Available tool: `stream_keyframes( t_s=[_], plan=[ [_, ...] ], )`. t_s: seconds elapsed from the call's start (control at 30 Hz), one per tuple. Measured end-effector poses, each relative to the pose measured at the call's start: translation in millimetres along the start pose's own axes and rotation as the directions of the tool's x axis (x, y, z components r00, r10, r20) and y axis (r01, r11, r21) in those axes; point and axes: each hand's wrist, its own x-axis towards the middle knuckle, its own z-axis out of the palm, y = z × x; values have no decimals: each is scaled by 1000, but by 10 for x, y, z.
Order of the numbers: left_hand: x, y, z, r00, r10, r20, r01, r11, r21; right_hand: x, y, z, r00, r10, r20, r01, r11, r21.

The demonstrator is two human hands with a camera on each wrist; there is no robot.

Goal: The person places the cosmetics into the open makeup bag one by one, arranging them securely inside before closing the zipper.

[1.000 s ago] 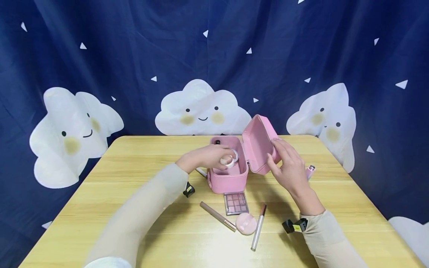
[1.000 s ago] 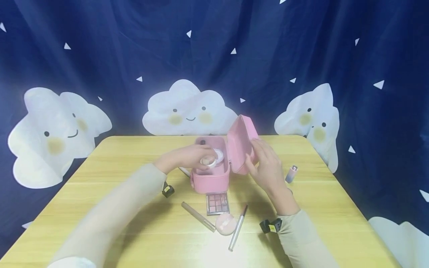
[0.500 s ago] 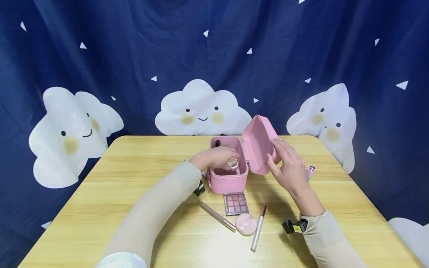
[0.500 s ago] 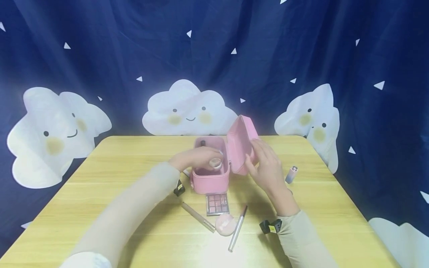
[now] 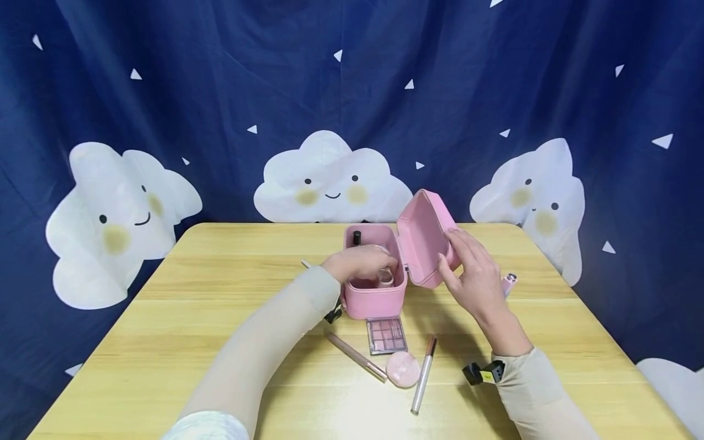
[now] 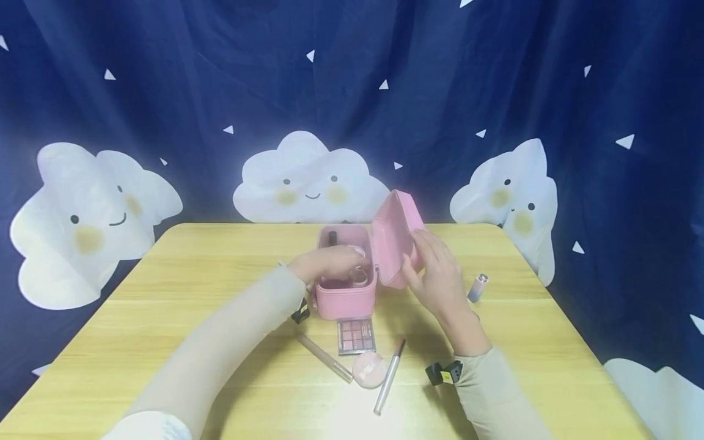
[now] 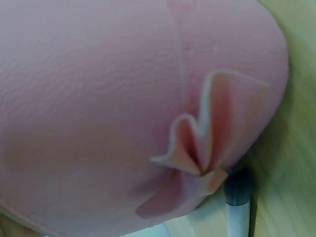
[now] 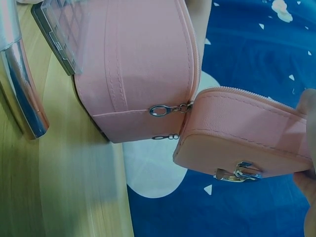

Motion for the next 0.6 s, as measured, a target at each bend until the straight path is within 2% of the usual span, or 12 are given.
stream_keyframes(
  t_s=[0.17, 0.27, 0.4, 0.6],
  plan=[
    [0, 49, -2, 998, -57, 22, 54, 991, 123, -1, -4, -12, 1000, 11, 15, -11, 1000, 0],
    [-1, 53, 16, 996, -84, 19, 80, 985, 151, -9, -5, -15, 1000, 10, 19, -10, 1000, -4],
    [-31, 33, 25, 996, -84, -31, 87, 990, 115, -14, 0, -9, 1000, 6, 18, -6, 1000, -4],
    [-162, 35, -83, 995, -35, -91, 40, 998, 49, 4, -8, -21, 1000, 6, 21, -6, 1000, -6]
  ],
)
